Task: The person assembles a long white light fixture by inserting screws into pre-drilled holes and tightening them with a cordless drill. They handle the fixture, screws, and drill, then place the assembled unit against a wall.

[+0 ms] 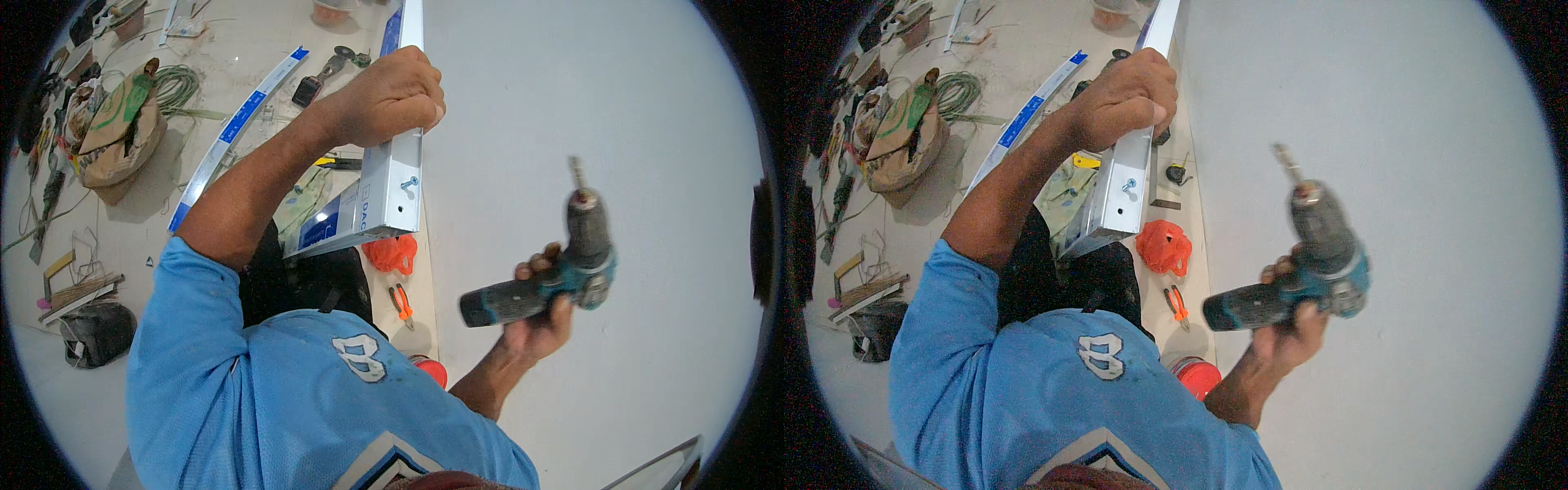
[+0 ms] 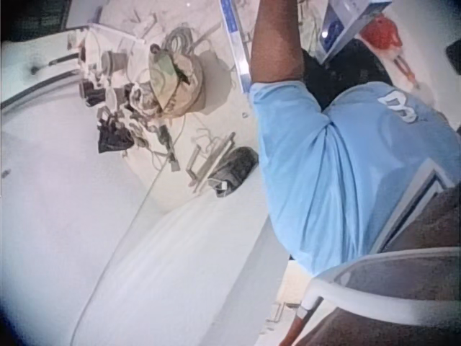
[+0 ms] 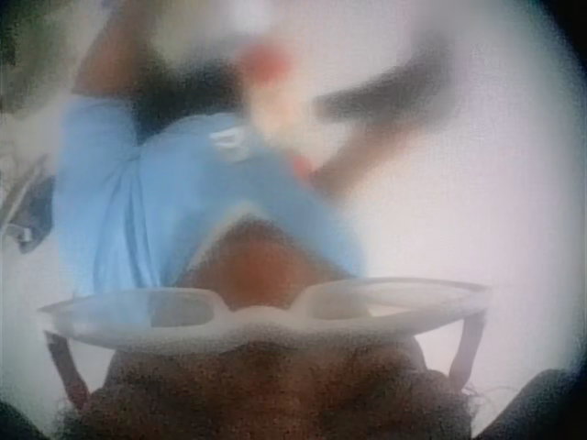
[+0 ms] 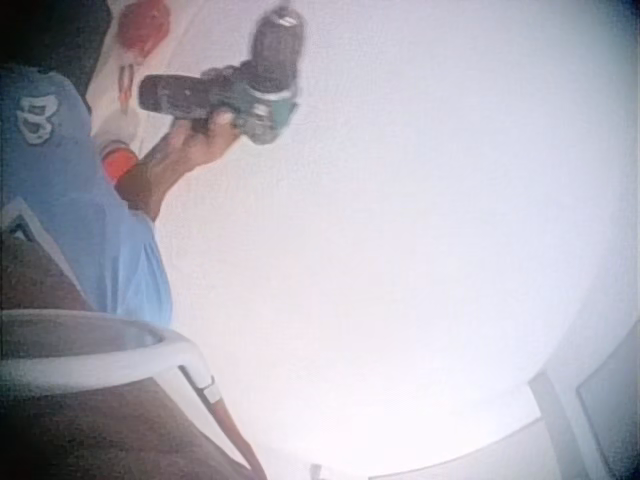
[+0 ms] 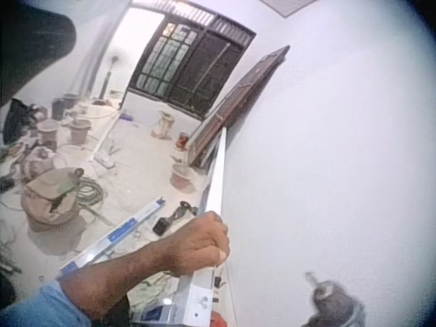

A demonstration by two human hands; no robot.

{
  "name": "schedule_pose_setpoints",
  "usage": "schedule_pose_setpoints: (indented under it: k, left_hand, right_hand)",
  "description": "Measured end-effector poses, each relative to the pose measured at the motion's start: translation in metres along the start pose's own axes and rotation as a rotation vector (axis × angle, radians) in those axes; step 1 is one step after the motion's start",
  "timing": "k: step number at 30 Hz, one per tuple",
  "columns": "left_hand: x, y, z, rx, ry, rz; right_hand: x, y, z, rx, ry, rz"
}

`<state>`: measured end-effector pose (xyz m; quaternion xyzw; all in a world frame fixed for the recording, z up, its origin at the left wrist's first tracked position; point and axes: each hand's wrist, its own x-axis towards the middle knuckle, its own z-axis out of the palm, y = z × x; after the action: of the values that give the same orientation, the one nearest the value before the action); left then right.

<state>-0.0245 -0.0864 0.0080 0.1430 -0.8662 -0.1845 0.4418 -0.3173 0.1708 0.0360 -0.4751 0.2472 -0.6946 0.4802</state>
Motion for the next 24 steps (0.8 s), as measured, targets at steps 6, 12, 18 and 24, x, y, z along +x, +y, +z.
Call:
schedule_pose_setpoints:
  k: [6,12,18,24]
  left_hand:
    - [-0.006,-0.003,-0.001,0.000,0.032,0.054]
    - [-0.002,0.001,-0.001,0.106,0.010,0.060]
    - [0.001,-0.006,0.010,0.103,0.212,0.260]
    - [-0.005,0.000,0.001,0.019,0.085,0.107]
  right_hand:
    - [-0.014,0.041,0.023,0.309,0.223,0.093]
    - [-0.024,0.075,-0.001,0.412,0.338,0.326]
    - [0.041,-0.012,-0.006,-0.730,0.100,0.089]
    - [0.120,-0.095,0.047,-1.420,-0.219,-0.174]
